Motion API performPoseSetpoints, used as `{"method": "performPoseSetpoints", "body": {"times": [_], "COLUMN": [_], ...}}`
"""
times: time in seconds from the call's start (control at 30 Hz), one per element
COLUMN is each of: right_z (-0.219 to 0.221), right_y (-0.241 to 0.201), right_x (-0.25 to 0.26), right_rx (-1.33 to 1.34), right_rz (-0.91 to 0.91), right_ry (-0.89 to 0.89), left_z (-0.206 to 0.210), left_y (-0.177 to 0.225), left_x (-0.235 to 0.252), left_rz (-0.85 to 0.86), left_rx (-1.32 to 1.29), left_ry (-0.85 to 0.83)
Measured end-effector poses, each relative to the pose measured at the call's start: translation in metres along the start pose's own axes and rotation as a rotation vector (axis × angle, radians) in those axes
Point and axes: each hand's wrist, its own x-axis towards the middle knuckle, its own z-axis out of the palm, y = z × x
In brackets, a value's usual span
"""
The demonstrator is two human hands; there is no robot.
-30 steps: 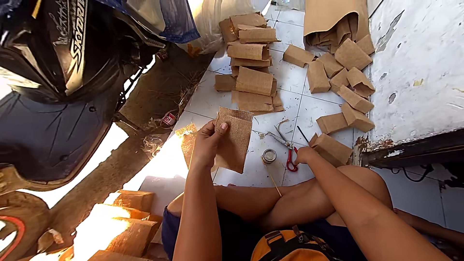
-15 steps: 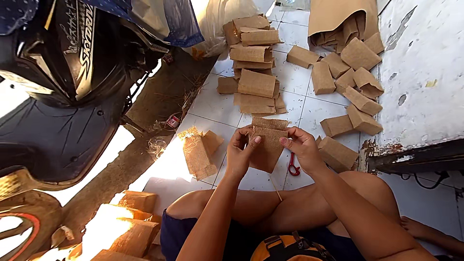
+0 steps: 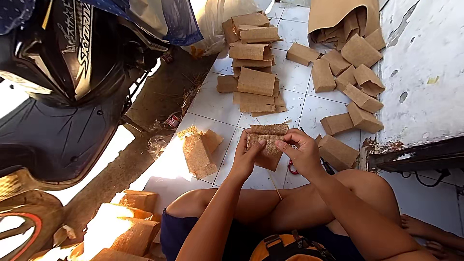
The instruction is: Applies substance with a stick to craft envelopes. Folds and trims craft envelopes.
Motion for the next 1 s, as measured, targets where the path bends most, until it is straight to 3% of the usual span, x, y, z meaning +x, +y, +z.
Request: {"method": "performPoseSetpoints", "body": {"times": [0.23, 0.47, 0.63, 0.87, 1.0], "right_z": [-0.002, 0.0, -0.005, -0.008, -0.006], "right_y": [0.003, 0.002, 0.001, -0.002, 0.001], "right_x": [0.001, 0.0, 0.003, 0.003, 0.001], "right_rx": [0.383, 0.32, 0.187, 0.297, 0.215], "right_rz": [-0.024, -0.1, 0.08, 0.11, 0.022], "right_ry": [-0.017, 0.022, -0.043, 0.038, -0.003], "left_z": [-0.003, 0.003, 0.004, -0.004, 0.004], "left_y": [0.0, -0.004, -0.002, 0.0, 0.002], "left_x": [-0.001, -0.001, -0.003, 0.0, -0.001], "left_rz": [0.105, 0.112, 0.087, 0.093, 0.089], "left_rx": [-0.142, -0.119, -0.149, -0.052, -0.049], "left_ry": [-0.03, -0.036, 0.009, -0.086, 0.056]}}
